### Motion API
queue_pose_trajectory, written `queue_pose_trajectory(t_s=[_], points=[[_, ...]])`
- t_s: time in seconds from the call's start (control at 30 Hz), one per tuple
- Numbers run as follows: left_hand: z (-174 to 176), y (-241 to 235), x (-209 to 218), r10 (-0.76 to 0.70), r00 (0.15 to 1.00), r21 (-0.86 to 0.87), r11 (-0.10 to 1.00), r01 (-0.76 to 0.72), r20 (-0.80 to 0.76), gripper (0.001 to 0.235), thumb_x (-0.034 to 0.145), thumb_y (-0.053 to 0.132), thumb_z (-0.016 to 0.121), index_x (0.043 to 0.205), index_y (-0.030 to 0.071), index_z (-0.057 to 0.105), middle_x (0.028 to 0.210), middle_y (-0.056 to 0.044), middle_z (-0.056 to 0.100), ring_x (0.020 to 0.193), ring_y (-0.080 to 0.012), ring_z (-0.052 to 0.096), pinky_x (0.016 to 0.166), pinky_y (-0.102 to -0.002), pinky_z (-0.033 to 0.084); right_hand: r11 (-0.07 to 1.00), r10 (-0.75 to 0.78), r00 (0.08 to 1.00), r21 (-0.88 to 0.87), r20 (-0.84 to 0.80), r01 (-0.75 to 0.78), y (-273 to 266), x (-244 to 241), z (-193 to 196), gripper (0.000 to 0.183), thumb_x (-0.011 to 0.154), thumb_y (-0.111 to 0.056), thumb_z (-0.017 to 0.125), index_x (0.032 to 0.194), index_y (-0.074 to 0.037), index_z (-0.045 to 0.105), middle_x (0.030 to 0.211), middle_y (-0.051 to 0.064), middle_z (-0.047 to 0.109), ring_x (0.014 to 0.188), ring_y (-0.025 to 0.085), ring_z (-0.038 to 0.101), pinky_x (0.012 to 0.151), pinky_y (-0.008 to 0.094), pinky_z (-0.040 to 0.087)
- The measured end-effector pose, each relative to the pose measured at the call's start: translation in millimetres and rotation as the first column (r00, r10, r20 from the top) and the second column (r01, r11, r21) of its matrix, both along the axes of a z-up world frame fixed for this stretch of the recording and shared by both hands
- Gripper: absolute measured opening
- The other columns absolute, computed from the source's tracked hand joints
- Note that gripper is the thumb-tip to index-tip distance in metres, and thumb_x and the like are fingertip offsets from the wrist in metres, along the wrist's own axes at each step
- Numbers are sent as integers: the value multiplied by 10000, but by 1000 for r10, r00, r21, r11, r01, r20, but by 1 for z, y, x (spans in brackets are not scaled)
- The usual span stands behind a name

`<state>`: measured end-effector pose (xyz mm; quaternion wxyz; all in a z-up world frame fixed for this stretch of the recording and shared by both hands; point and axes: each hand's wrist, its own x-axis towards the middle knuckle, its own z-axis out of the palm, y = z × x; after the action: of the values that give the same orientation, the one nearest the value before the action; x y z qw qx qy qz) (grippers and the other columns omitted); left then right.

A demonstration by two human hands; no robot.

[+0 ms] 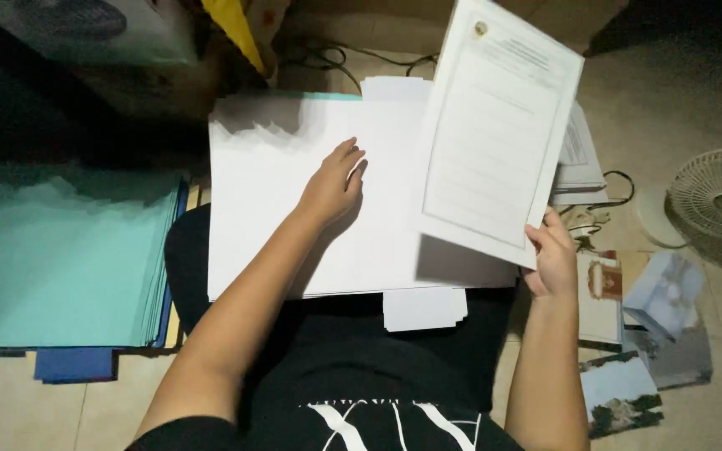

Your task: The person folds printed documents and inserts them into white folders.

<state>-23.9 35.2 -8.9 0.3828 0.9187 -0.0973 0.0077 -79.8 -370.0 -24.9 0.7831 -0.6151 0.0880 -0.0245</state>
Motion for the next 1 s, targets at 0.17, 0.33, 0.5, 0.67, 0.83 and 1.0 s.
queue_pose_trajectory(t_s=[0.17,0.33,0.5,0.67,0.83,1.0], points=[[17,24,-31,-76,997,251,965,75,-6,476,1059,283,444,1473,62,525,1562,-152,473,1502,-269,359,1254,-462,186,924,123,972,-333,-201,-186,50,-30,15,641,929,89,455,1559,19,361,1436,317,514,1343,392,483,1102,520,412],[26,24,-36,-135,990,408,903,135,-28,630,1045,483,398,1546,104,438,1622,-98,409,1536,-246,293,1260,-489,144,830,90,951,-506,-295,-235,85,-34,52,716,911,114,452,1597,-30,308,1541,326,401,1443,423,376,1191,532,319],[24,25,-37,-159,984,442,880,176,-75,754,985,628,424,1568,150,407,1638,-36,389,1551,-216,255,1268,-494,115,797,72,936,-544,-344,-261,94,-32,56,729,935,88,437,1623,-95,281,1504,340,440,1433,460,372,1203,542,315],[19,27,-34,-184,981,407,892,194,-65,764,952,627,491,1567,179,419,1625,-9,415,1555,-217,254,1274,-498,108,801,90,954,-548,-285,-239,95,-29,52,718,905,145,449,1590,-23,312,1595,327,308,1465,433,326,1203,539,295],[21,26,-34,-164,984,382,907,176,-64,770,926,632,534,1547,183,453,1603,-8,446,1548,-203,274,1277,-484,105,756,66,952,-607,-300,-244,102,-33,68,655,944,81,451,1582,0,325,1533,352,382,1442,452,366,1192,554,319],[20,25,-33,-156,985,383,907,174,-77,769,918,623,543,1547,188,455,1603,1,444,1549,-195,269,1278,-478,101,696,2,957,-687,-289,-209,92,-32,53,523,1017,-42,493,1536,2,445,1408,300,564,1376,366,496,1142,503,388]])
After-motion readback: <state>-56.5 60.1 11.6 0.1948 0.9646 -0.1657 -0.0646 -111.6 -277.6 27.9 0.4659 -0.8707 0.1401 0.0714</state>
